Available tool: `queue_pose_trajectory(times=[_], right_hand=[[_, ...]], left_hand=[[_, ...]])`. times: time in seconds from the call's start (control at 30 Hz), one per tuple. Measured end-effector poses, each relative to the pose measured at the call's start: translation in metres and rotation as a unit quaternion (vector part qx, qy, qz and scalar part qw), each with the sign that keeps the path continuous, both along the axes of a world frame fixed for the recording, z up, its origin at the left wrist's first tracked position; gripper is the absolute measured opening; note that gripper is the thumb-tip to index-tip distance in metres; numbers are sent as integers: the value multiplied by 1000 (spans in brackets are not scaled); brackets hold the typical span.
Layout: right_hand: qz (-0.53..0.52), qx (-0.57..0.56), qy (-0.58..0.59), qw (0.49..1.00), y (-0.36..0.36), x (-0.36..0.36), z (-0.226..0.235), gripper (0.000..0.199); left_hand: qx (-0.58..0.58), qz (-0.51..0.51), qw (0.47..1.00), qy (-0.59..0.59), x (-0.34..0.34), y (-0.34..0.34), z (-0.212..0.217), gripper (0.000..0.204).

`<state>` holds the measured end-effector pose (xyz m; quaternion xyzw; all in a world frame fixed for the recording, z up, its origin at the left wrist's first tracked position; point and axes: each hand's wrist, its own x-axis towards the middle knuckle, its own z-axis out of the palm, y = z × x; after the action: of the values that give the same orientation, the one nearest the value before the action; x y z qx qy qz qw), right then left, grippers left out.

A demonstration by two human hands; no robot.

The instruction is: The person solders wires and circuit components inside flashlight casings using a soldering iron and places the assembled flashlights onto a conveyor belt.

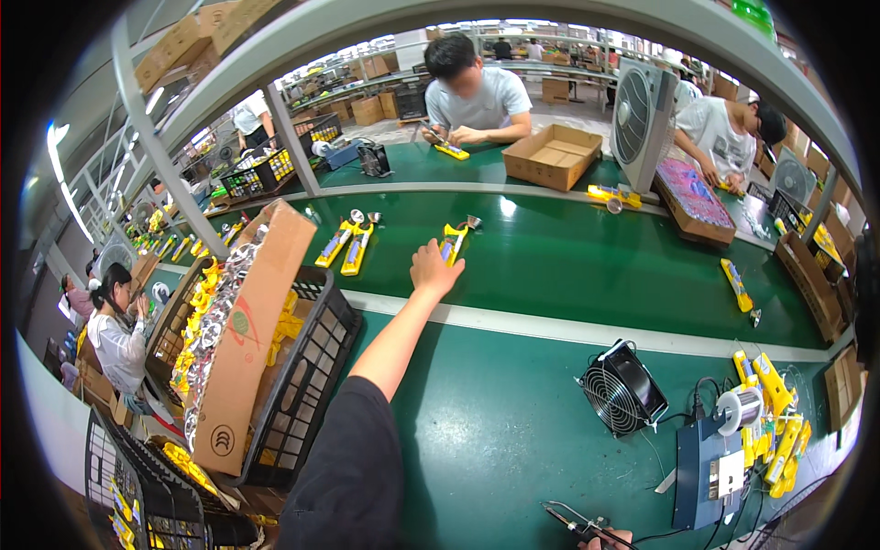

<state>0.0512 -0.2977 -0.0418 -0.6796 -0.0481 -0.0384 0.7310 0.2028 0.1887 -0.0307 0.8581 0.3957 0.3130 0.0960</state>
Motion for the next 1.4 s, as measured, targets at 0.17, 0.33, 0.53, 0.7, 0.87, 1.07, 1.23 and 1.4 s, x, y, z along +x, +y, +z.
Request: queue_pose_trajectory(times=[0.17,0.33,0.53,0.7,0.87,1.07,1.23,1.4], right_hand=[[-9,26,-93,995,-3,8,-29,17],[14,75,-69,995,-1,8,-28,12],[41,62,44,996,21,14,-5,14],[109,172,175,963,52,18,12,19],[209,186,335,900,107,43,28,28],[298,157,436,835,167,73,21,27],[372,61,537,755,177,91,21,32],[403,-110,512,750,175,96,17,38]], left_hand=[[36,-93,988,-114,-49,-47,-6,55],[-7,-207,963,-173,-135,-114,6,39],[-15,-200,946,-253,-178,-131,-6,26],[-59,-225,924,-303,-175,-124,-7,24],[-105,-216,915,-325,-180,-121,-5,22],[-90,-212,899,-371,-187,-114,-8,21],[-38,-164,886,-433,-189,-97,-2,20],[-32,-129,860,-492,-185,-78,-3,13]])
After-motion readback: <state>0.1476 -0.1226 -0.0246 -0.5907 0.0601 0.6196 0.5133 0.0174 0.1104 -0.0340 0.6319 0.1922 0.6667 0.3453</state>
